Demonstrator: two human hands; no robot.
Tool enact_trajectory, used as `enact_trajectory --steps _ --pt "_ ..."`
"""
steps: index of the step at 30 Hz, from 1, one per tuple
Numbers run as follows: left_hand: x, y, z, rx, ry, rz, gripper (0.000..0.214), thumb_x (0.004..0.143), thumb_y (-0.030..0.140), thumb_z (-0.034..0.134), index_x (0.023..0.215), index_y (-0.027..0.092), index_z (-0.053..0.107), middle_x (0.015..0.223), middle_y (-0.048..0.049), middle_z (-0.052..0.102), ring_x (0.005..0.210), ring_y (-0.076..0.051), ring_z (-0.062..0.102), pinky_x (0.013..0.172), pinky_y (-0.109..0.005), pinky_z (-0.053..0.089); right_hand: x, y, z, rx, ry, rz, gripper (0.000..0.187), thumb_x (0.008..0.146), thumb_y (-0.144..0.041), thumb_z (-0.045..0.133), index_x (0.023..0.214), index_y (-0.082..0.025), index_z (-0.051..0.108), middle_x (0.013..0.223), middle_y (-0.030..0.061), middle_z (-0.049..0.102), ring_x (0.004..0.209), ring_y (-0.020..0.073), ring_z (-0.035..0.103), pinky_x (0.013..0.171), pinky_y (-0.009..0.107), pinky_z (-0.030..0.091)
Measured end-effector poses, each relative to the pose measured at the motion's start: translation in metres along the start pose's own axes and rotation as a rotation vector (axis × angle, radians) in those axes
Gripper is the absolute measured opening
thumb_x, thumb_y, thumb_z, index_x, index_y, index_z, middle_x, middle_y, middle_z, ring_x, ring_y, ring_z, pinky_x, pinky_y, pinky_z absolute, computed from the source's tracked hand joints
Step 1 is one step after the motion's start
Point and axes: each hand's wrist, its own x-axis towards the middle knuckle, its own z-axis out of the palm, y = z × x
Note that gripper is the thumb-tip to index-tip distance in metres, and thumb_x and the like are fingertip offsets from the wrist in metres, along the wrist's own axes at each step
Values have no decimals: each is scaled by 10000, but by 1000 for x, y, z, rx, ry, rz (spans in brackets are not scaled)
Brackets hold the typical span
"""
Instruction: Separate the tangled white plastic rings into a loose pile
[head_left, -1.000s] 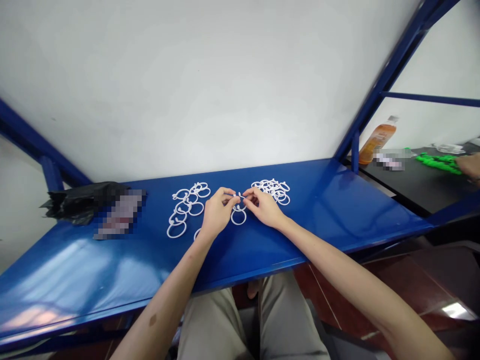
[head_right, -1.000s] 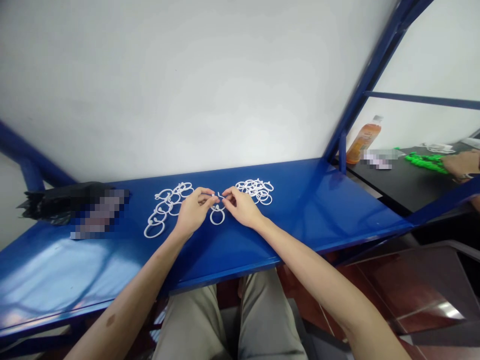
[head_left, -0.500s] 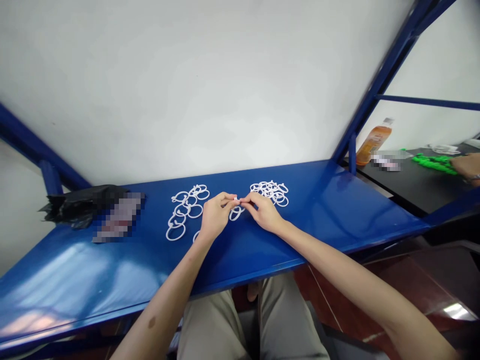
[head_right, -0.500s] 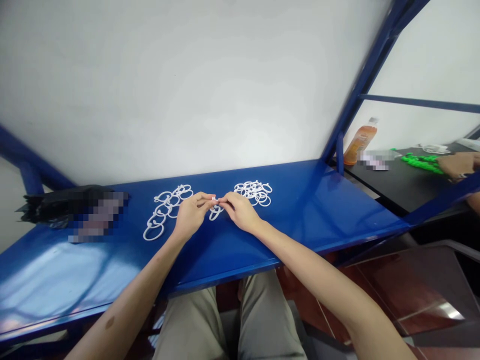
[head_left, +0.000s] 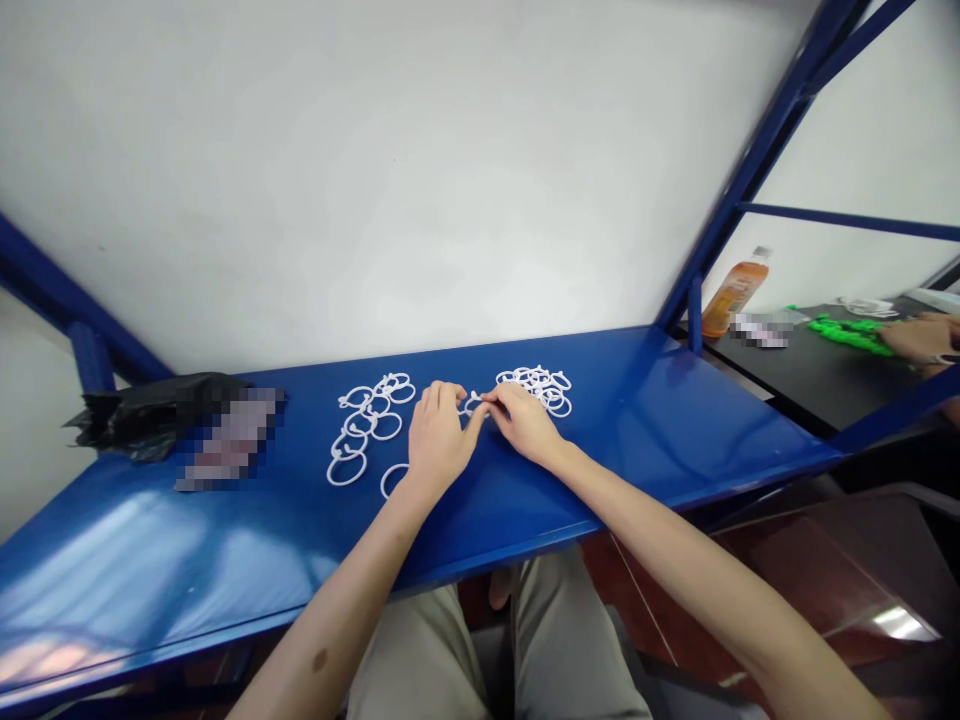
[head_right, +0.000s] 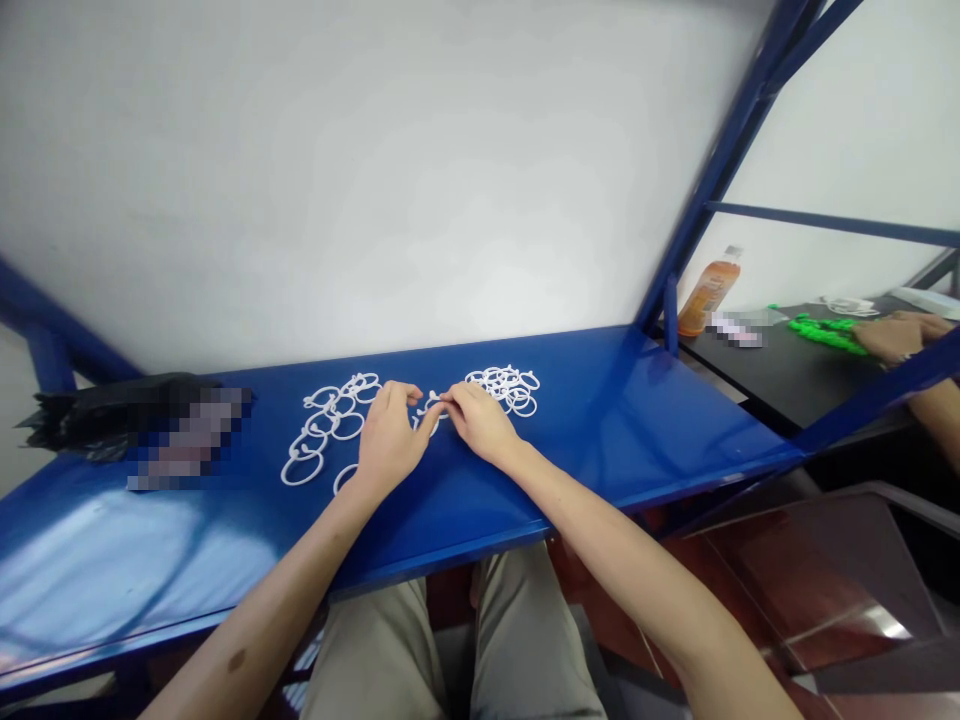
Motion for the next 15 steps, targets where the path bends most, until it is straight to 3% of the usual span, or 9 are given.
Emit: enact_trajectory --steps 3,7,10,15 --pt "-4 4 1 155 -159 124 250 951 436 580 839 214 613 908 -74 660 972 -260 580 859 -401 432 1 4 -4 11 38 63 101 982 -248 544 957 -221 637 942 63 692 892 210 647 821 355 519" --pt "-7 8 5 201 -340 223 165 977 303 548 864 214 629 954 -69 686 985 -254 582 824 -389 408 3 10 -9 38 88 99 110 975 -278 559 966 -213 646 915 51 698 818 194 647 781 337 521" --pt "-7 10 7 163 -332 174 109 967 302 568 934 208 610 954 -58 697 966 -249 600 804 -378 404 4 14 -11 67 115 119 117 971 -294 566 974 -212 650 921 54 706 782 190 647 758 338 526" --pt "-7 10 8 232 -269 90 214 955 395 586 1044 201 597 983 -78 700 1001 -272 613 826 -387 404 4 13 -12 109 80 128 119 964 -303 582 968 -212 658 895 40 710 748 176 650 735 326 529"
